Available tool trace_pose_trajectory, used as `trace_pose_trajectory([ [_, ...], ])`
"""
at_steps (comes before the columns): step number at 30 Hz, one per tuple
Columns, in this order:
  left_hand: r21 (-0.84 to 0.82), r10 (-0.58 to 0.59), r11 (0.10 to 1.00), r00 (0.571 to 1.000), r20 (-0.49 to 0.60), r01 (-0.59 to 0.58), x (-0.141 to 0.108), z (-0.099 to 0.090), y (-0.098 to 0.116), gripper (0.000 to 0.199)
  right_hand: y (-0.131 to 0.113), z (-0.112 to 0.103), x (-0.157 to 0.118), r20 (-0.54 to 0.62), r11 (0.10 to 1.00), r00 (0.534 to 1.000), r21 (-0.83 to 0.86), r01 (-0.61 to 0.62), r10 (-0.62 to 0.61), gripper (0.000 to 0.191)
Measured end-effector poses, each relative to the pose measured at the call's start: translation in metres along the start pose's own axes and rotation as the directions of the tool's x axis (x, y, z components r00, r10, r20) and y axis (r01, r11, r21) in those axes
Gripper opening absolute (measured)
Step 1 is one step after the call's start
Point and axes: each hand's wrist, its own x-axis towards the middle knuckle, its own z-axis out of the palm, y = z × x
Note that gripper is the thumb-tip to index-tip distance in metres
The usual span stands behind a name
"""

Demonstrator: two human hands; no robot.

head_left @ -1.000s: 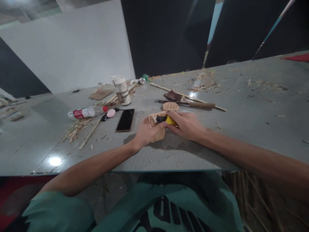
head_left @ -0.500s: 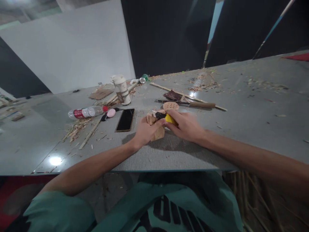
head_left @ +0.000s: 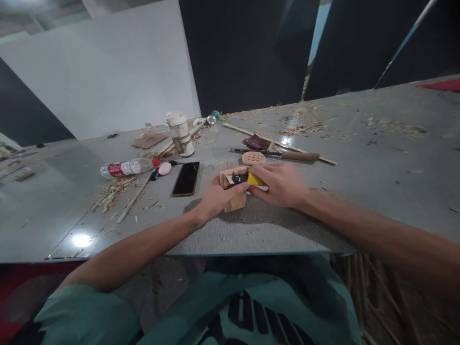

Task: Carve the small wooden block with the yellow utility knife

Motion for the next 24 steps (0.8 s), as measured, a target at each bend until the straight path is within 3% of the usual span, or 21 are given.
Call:
trace_pose_trajectory([
  [9, 0.074, -0.021, 0.997, 1.000, 0.001, 0.021, -0.002, 0.001, 0.007, 0.042, -0.001, -0.002, 0.000, 0.035, 0.999, 0.999, -0.033, 0.009, -0.008, 0.031],
  [24, 0.037, 0.014, 0.999, 1.000, -0.010, -0.013, -0.003, 0.002, 0.002, 0.043, 0.000, 0.008, -0.004, 0.047, 1.000, 0.999, -0.004, -0.009, 0.009, 0.054],
])
